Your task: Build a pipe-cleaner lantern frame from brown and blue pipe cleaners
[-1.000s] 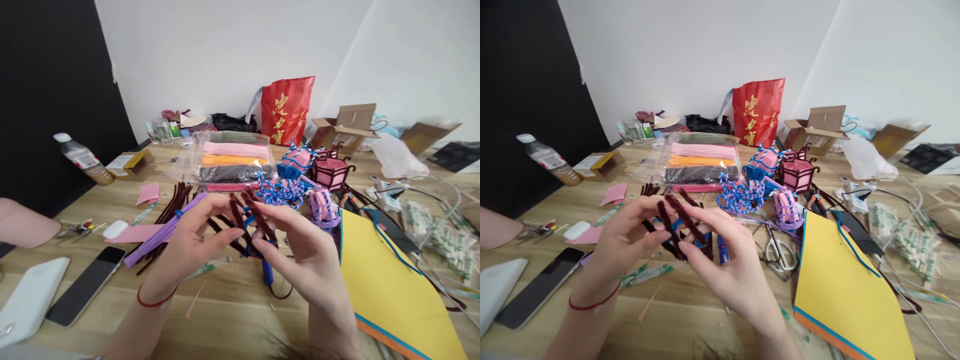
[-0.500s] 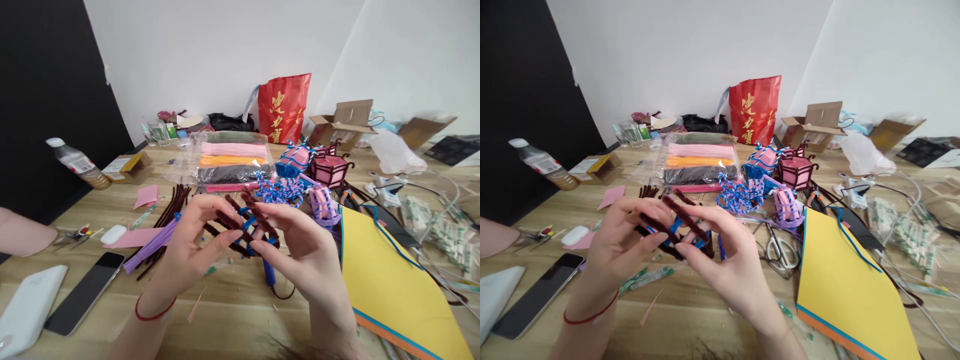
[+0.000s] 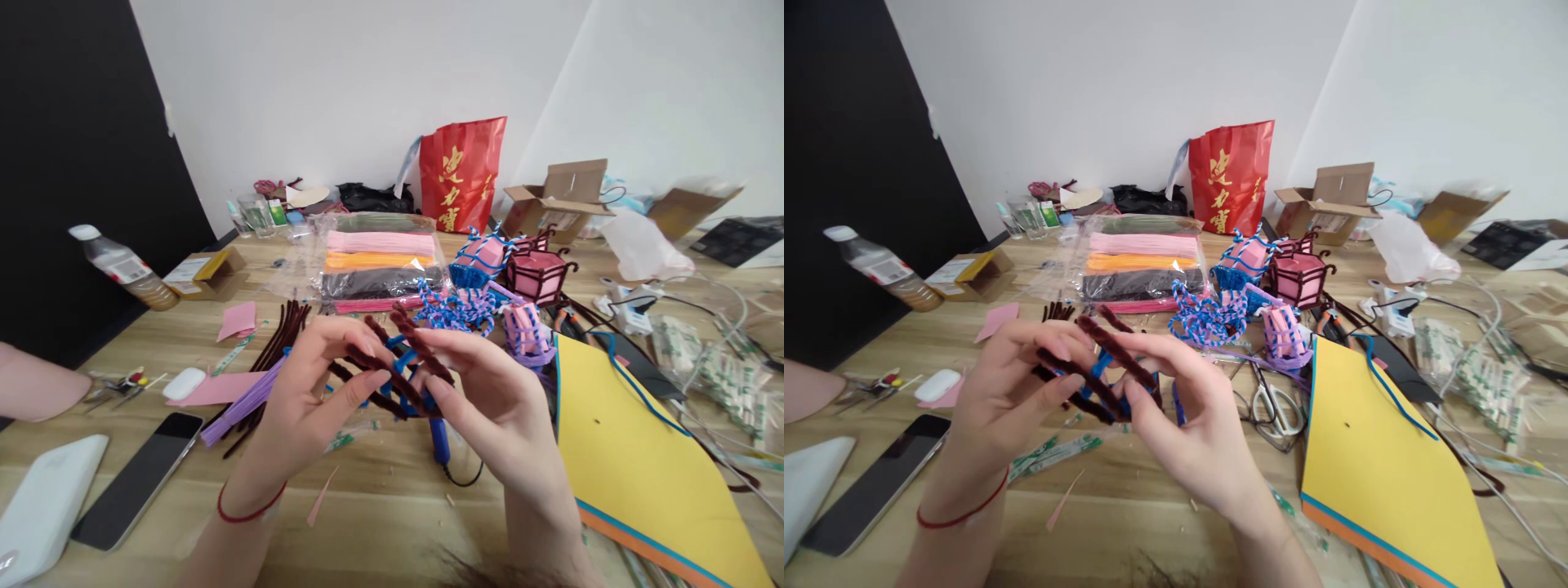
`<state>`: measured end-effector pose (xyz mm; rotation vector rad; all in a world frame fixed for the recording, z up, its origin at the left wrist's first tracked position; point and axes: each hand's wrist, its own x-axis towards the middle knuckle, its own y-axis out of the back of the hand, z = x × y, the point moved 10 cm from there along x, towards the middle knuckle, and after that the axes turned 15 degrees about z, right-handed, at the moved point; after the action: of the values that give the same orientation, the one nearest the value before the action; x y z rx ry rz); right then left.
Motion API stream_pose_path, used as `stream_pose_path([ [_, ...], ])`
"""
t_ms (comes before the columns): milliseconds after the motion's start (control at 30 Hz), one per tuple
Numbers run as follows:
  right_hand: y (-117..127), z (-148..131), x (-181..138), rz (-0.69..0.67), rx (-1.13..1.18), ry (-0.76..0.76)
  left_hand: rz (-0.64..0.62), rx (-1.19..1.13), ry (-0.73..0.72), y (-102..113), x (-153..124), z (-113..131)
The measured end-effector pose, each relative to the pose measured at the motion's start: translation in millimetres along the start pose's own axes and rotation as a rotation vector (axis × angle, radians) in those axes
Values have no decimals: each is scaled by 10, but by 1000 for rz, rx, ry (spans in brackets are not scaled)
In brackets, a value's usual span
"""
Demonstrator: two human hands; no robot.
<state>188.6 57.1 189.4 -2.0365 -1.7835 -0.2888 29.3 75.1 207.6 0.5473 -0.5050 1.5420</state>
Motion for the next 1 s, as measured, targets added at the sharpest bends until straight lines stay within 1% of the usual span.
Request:
stream_pose_path([
  [267,0,18,4,-1,41,-24,-11,-8,3,-17,-11,1],
  [433,10,46,15,15,48,-37,-7,-4,53,-23,-26,8],
  [533,27,58,25,34,45,-33,-14,-6,58,-25,-27,8],
  [733,74,101,49,86,21,-44,-93,-9,64,-53,-60,-73],
  [867,61,120,54,81,40,-69,-169,-2,64,-113,-109,-80],
  [933,50,128,52,72,69,-82,-160,15,55,-112,-113,-71],
  [1000,59,135,52,78,67,-81,-122,31,45,-88,-106,-69],
])
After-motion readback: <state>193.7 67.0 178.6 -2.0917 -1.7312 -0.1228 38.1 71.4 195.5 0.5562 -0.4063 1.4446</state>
